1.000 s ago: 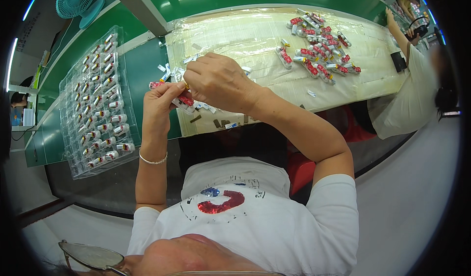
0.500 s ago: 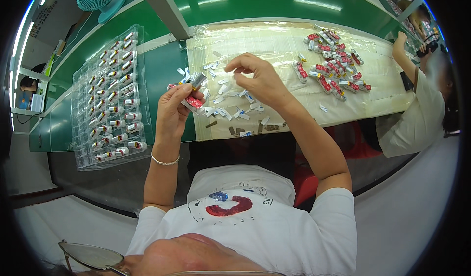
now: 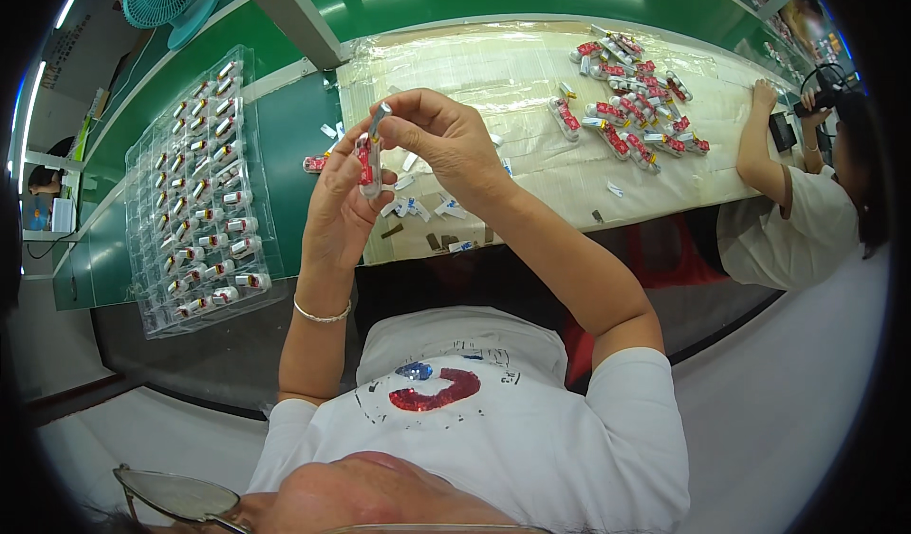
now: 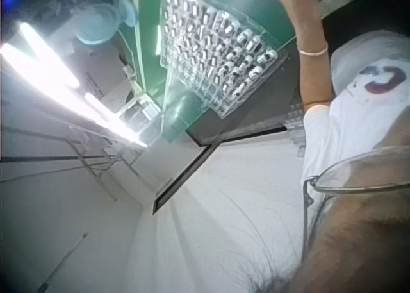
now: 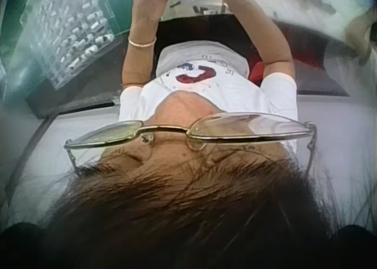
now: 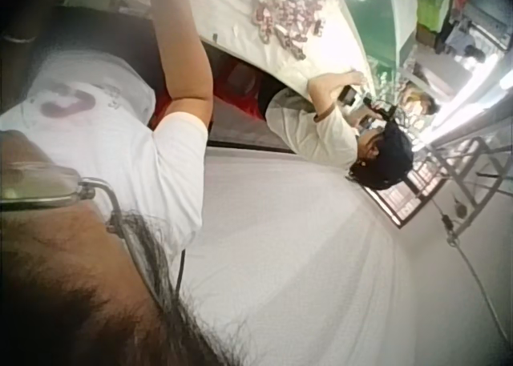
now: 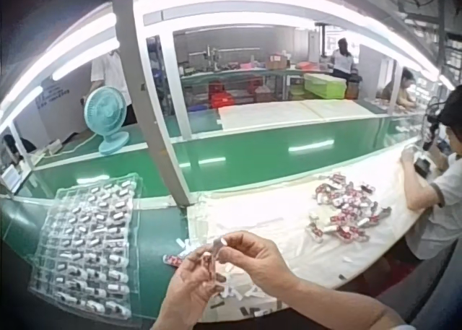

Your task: The person sits at a green assembly table and repeatedly picks up small cylindrical batteries and white plastic holders. They insert the batteries into the holders and place the assembled units into a clear plastic tray.

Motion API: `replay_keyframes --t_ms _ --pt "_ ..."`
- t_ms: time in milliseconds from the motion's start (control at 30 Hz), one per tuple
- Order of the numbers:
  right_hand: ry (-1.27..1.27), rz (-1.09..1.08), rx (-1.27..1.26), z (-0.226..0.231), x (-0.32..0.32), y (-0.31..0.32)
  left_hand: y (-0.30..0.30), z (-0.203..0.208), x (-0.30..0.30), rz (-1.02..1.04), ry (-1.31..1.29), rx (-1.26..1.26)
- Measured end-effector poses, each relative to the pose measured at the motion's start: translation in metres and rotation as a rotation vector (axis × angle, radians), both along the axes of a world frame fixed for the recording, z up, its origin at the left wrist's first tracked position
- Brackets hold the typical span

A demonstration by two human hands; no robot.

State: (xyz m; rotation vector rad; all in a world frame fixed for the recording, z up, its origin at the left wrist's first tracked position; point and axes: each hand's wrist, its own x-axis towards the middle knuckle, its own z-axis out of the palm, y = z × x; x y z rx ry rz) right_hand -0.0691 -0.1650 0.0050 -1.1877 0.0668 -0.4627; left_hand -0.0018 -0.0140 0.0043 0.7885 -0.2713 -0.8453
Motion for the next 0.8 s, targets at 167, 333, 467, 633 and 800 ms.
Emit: replay_keyframes --t_ms 167,333,467,633,800 --pt "-0.025 0.03 -0.026 0.002 -0.003 -0.002 0.007 -0.006 -0.003 0.152 -0.132 0.151" --pt "0.026 0.047 -0.159 0.008 -0.011 -0.001 0.009 -0.009 -0.004 0.244 -0.271 0.179" --pt "0.049 -0.03 -0.335 0.017 -0.017 0.002 0.011 -0.007 -0.007 0.291 -0.469 0.201" --pt "-0.005 -0.163 -0.871 0.031 -0.022 0.002 0.011 -0.003 -0.016 0.344 -0.627 0.23" --pt "-0.052 -0.271 -1.187 0.037 -0.029 0.012 0.013 0.004 -0.02 0.359 -0.64 0.246"
